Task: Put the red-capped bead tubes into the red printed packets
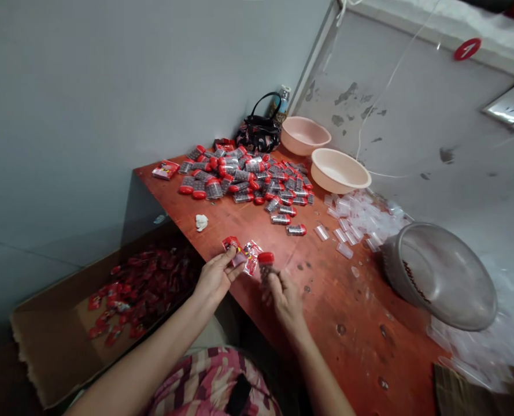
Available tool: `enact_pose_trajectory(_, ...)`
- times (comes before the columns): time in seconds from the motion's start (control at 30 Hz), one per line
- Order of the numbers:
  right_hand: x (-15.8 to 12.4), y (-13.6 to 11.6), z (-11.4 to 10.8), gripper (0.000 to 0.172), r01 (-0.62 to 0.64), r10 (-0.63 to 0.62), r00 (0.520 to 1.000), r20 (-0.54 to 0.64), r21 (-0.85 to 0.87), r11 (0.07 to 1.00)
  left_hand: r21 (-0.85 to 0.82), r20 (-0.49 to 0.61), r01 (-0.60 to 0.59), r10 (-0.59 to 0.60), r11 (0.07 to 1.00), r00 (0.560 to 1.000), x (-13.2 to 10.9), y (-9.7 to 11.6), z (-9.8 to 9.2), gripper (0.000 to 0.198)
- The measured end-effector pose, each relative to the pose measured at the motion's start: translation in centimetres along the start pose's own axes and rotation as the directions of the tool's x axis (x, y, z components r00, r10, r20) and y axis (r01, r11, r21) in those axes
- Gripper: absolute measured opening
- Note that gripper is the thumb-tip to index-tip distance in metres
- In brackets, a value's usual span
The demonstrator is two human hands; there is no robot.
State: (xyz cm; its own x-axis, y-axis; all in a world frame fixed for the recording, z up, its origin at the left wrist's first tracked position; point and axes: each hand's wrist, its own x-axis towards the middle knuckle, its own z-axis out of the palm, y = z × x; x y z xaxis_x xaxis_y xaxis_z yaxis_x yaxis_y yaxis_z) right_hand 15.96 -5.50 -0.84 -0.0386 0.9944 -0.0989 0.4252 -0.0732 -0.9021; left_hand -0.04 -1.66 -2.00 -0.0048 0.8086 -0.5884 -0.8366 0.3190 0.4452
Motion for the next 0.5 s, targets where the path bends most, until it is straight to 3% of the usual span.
enact_pose_trajectory(0.07,-1.9,-0.1,1.4,0.025,-0.023,0.022,1.000,0.003,0.115,0.993,-0.020,0.011,-0.001,0.001,1.000,1.000,-0.1,-0.4,0.4,0.003)
enact_pose_trajectory(0.17,-2.6,0.0,2.6,0.024,-0.015,0.020,0.999,-0.035,0.138,0.990,-0.022,0.043,0.001,0.000,1.000,0.999,-0.4,-1.0,1.0,0.003)
enact_pose_trajectory(0.4,-2.2,0.5,2.6,0.022,0.006,0.015,0.993,-0.113,0.178,0.984,0.018,0.090,-0.008,0.007,1.000,0.996,-1.3,-2.0,1.9,0.005)
enact_pose_trajectory(0.5,-2.3,0.6,2.8,0.024,-0.015,0.038,0.996,-0.085,0.255,0.967,0.029,0.124,-0.028,0.024,0.999,0.992,-1.5,-2.3,1.9,0.008)
